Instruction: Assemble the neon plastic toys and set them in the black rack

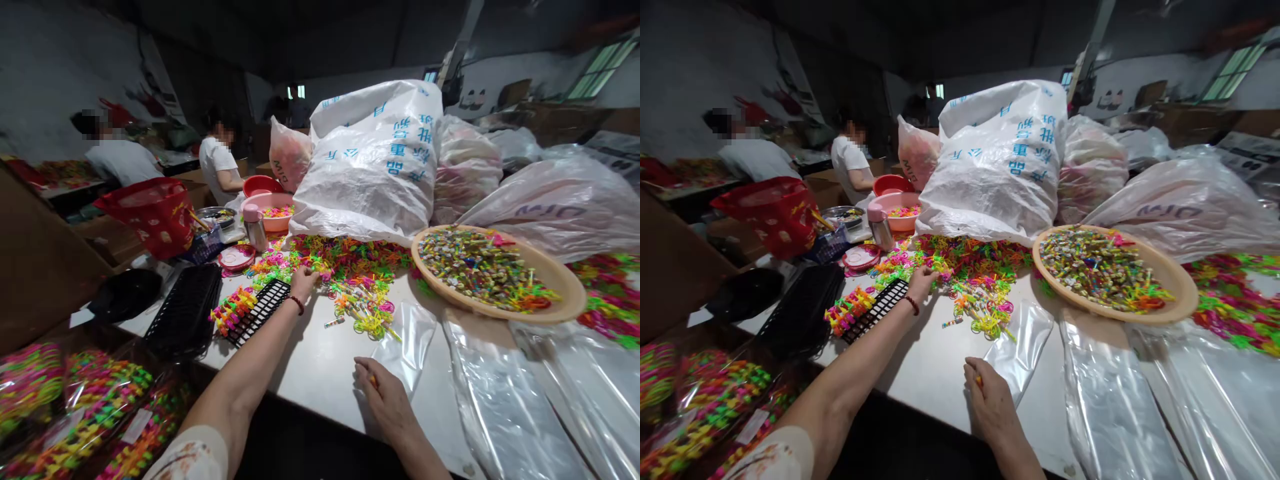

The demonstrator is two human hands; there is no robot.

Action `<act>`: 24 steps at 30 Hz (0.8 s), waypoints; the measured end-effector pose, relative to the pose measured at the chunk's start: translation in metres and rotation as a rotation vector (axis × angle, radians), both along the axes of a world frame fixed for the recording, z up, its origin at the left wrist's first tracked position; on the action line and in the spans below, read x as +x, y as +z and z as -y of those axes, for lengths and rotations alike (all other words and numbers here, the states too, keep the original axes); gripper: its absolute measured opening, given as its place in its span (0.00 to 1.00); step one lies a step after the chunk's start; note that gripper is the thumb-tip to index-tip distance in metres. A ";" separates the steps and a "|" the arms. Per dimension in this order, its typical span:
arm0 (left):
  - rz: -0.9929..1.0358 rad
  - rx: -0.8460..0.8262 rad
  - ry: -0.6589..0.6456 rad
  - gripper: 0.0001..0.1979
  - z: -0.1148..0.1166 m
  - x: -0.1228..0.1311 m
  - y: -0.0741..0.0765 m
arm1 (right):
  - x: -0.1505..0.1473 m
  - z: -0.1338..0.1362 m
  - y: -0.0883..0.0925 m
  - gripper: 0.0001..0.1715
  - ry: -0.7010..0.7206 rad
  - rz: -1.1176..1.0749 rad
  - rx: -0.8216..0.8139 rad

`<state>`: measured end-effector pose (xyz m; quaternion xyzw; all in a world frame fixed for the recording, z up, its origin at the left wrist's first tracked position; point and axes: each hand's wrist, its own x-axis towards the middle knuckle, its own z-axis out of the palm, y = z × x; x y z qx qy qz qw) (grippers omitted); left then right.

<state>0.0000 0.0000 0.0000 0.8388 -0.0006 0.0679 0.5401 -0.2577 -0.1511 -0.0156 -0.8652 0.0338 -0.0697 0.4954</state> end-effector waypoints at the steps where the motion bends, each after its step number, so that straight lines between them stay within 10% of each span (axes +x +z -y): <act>1: 0.001 -0.035 0.014 0.11 -0.003 -0.002 0.001 | -0.001 -0.001 0.000 0.21 -0.001 -0.044 0.050; 12: -0.125 -0.437 -0.073 0.09 -0.028 -0.036 0.015 | 0.008 -0.026 -0.009 0.23 0.051 -0.079 0.188; 24: -0.024 -0.467 0.017 0.12 -0.037 -0.069 0.010 | 0.005 -0.033 -0.005 0.20 0.108 -0.046 0.067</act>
